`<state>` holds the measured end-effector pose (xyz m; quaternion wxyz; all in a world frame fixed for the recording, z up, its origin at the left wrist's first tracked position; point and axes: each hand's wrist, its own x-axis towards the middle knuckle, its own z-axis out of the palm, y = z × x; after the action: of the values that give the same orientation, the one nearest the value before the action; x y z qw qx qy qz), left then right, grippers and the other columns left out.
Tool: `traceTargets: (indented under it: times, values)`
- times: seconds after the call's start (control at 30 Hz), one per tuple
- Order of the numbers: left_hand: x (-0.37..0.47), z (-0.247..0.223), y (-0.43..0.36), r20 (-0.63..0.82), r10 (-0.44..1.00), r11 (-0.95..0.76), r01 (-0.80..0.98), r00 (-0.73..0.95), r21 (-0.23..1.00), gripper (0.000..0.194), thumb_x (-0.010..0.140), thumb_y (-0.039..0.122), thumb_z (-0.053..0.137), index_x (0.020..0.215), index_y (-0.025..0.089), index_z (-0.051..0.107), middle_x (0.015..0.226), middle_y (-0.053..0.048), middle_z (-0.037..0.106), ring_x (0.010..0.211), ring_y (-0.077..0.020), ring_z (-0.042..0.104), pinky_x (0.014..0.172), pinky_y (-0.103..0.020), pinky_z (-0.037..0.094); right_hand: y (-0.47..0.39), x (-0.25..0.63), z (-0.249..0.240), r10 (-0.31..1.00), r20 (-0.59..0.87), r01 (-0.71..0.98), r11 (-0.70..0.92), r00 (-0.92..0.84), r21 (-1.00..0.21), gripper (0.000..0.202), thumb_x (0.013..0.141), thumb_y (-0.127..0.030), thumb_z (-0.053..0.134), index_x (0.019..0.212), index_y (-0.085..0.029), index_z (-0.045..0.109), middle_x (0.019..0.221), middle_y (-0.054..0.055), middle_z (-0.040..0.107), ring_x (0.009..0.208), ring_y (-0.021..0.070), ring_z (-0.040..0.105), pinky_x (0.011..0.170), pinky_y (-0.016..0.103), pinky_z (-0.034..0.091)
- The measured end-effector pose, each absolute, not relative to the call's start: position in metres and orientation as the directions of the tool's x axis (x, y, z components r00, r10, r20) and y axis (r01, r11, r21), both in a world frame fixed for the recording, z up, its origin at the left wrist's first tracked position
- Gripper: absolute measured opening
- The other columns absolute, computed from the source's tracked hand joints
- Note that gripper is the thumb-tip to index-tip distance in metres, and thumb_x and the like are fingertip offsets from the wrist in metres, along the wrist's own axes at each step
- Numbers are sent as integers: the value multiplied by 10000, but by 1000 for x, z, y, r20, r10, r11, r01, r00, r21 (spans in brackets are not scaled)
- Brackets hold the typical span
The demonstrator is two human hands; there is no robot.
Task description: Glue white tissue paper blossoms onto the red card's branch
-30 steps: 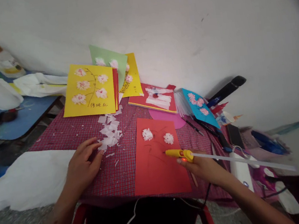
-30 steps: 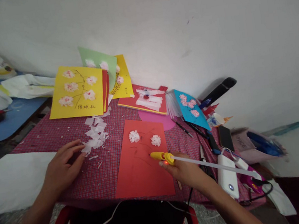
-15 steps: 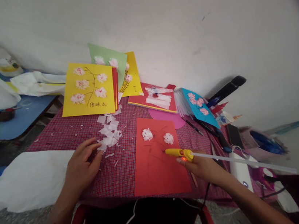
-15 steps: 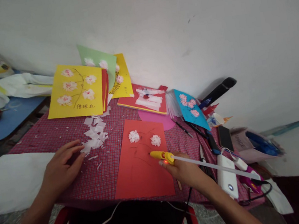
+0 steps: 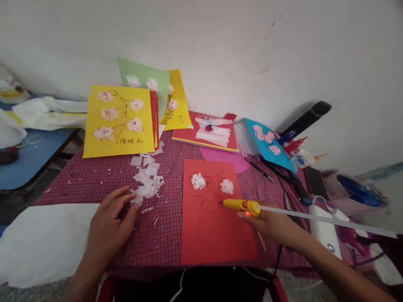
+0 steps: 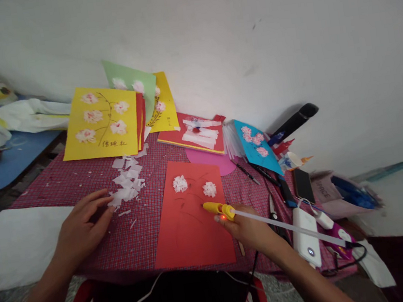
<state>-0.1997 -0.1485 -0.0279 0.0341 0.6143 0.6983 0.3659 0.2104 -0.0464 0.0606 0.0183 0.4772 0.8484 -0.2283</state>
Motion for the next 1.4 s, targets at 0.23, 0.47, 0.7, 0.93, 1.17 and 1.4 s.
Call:
traceTargets:
  times: [0.23, 0.47, 0.7, 0.93, 1.17, 1.4]
  values:
    - [-200, -29, -147, 418, 880, -37, 843, -227, 536, 261, 979, 405, 540, 1110, 220, 669, 1290, -93, 653, 1173, -281, 644, 1067, -483, 506, -46, 210, 63, 818, -214, 806, 416, -534, -421, 423, 996, -466, 486, 1219, -248, 773, 775, 33, 747, 687, 217, 667, 664, 298, 515]
    - [-200, -29, -147, 418, 880, -36, 844, -227, 535, 260, 978, 402, 535, 1105, 222, 673, 1290, -99, 656, 1181, -287, 643, 1069, -492, 505, -47, 216, 65, 832, -218, 817, 390, -510, -424, 437, 981, -491, 509, 1180, -220, 789, 754, 51, 749, 689, 230, 683, 649, 303, 515]
    - [-199, -28, -147, 418, 879, -39, 839, -230, 543, 267, 975, 409, 541, 1105, 219, 676, 1291, -103, 657, 1172, -292, 647, 1059, -499, 511, -50, 222, 65, 824, -270, 844, 388, -498, -370, 426, 1000, -485, 484, 1156, -239, 795, 789, 56, 768, 664, 237, 692, 623, 311, 496]
    - [-200, -28, -147, 412, 882, -35, 841, -228, 540, 273, 975, 410, 537, 1106, 217, 677, 1289, -108, 657, 1175, -295, 645, 1060, -496, 511, -54, 216, 69, 829, -267, 814, 328, -491, -480, 450, 1009, -498, 471, 1253, -245, 752, 855, 32, 788, 730, 250, 714, 661, 313, 536]
    - [-198, -26, -147, 410, 883, -34, 841, -228, 540, 258, 976, 406, 532, 1106, 230, 668, 1275, -94, 664, 1161, -285, 654, 1057, -498, 516, -52, 206, 66, 822, -270, 786, 301, -500, -540, 454, 1007, -498, 477, 1289, -252, 732, 984, 47, 807, 858, 278, 739, 759, 353, 569]
    - [-190, -18, -157, 587, 798, -206, 855, -134, 475, 229, 946, 229, 601, 1167, 265, 650, 1283, -58, 671, 1154, -251, 662, 1052, -452, 524, -51, 206, 63, 821, -271, 793, 312, -502, -523, 445, 1006, -487, 477, 1251, -235, 749, 988, 51, 809, 849, 270, 743, 756, 346, 567]
